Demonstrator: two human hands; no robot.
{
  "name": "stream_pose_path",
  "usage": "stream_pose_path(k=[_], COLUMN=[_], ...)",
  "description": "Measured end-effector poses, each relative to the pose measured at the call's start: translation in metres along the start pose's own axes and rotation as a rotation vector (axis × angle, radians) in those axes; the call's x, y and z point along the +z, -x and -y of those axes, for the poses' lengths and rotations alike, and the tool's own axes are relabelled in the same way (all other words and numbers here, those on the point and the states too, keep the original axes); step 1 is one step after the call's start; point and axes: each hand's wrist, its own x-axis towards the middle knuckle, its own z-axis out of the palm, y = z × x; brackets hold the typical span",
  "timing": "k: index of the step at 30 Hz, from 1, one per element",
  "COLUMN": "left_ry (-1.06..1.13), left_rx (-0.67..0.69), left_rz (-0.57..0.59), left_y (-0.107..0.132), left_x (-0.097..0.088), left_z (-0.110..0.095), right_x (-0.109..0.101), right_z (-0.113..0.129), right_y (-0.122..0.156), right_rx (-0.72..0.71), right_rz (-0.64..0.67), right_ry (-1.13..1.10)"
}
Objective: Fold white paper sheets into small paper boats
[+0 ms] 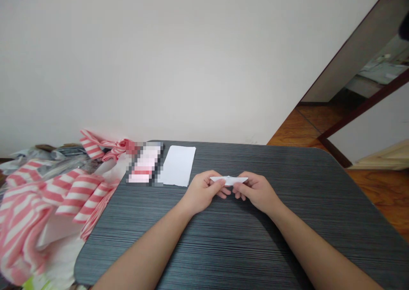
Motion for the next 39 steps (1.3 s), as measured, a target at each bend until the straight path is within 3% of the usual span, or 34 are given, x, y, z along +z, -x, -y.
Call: stream_pose_path(k=[6,13,18,26,31,39], left_ry=[-0.053,-0.345,-0.522,-0.529,-0.559,-0.59], left_rx=[-0.005,0.062,0.09,0.118,0.148,0.099], left_rz=[0.008,-0.025,0.058,0.004,0.006,0.12], left_y=[0.0,0.0,0.002,0.003,0.003,0.003], left_x=[-0.002,-0.007,-0.004,-0.002,0.0,-0.001], left_z=[-0.001,-0.001,-0.006,-0.009,-0.013,-0.011], right_x=[-0.001,-0.003,0.0,0.003,0.003,-0.001], right_z=[0.001,0.004,0.005,0.005,0.006,0.006], right_y=[0.001,0.002,0.003,0.001,0.002,0.003], right_rx=[0.003,-0.012,-0.014,0.028,-0.019,-0.05], right_rz=[-0.02,0.049,0.086,0.094,0.131,0.136], right_ry=[0.05,0.159,0.143,0.141,0.174,0.236])
